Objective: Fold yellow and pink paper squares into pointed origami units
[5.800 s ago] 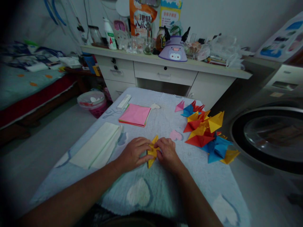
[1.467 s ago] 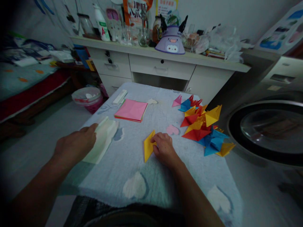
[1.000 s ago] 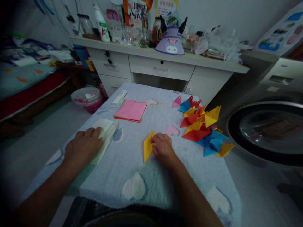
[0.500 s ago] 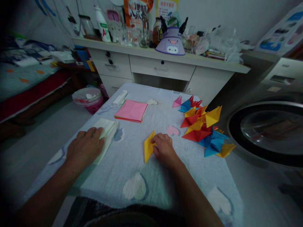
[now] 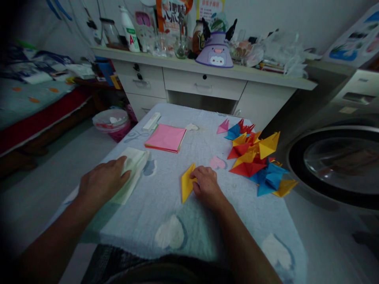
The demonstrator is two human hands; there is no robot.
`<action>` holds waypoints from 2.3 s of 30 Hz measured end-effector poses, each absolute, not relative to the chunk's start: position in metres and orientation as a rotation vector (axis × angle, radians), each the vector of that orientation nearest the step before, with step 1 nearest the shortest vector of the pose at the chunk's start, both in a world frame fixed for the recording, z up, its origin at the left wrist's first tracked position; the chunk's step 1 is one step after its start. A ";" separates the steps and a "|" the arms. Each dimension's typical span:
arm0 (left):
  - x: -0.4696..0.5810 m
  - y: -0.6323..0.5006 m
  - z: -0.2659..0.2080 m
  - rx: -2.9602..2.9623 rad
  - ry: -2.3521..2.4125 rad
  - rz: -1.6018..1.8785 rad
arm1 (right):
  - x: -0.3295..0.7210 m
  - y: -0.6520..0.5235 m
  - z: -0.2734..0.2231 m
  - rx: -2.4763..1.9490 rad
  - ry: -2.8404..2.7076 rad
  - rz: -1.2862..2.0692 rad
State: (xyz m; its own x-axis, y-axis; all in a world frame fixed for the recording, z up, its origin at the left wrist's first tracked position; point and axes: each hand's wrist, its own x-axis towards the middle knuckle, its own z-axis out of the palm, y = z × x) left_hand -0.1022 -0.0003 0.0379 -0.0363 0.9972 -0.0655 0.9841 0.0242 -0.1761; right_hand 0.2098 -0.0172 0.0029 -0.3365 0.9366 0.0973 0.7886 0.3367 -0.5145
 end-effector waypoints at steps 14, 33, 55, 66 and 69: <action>-0.098 0.004 0.043 -2.262 -1.945 0.450 | 0.209 -0.018 0.005 -1.528 -2.233 0.545; -0.174 0.028 0.079 -2.172 -2.293 0.218 | 0.210 -0.017 0.000 -1.513 -2.218 0.523; -0.168 0.024 0.076 -2.082 -2.297 0.307 | 0.208 -0.018 0.006 -1.542 -2.214 0.548; -0.156 0.023 0.078 -2.153 -2.237 0.373 | 0.210 -0.017 0.002 -1.525 -2.232 0.538; -0.152 0.024 0.077 -2.169 -2.245 0.402 | 0.210 -0.017 0.003 -1.531 -2.234 0.538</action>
State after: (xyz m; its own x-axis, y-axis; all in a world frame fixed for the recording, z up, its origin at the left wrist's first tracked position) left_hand -0.1522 0.0237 0.0770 -0.0504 0.9823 -0.1804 0.9838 0.0177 -0.1782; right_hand 0.2095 -0.0171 0.0027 -0.3357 0.9375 0.0919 0.7931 0.3339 -0.5095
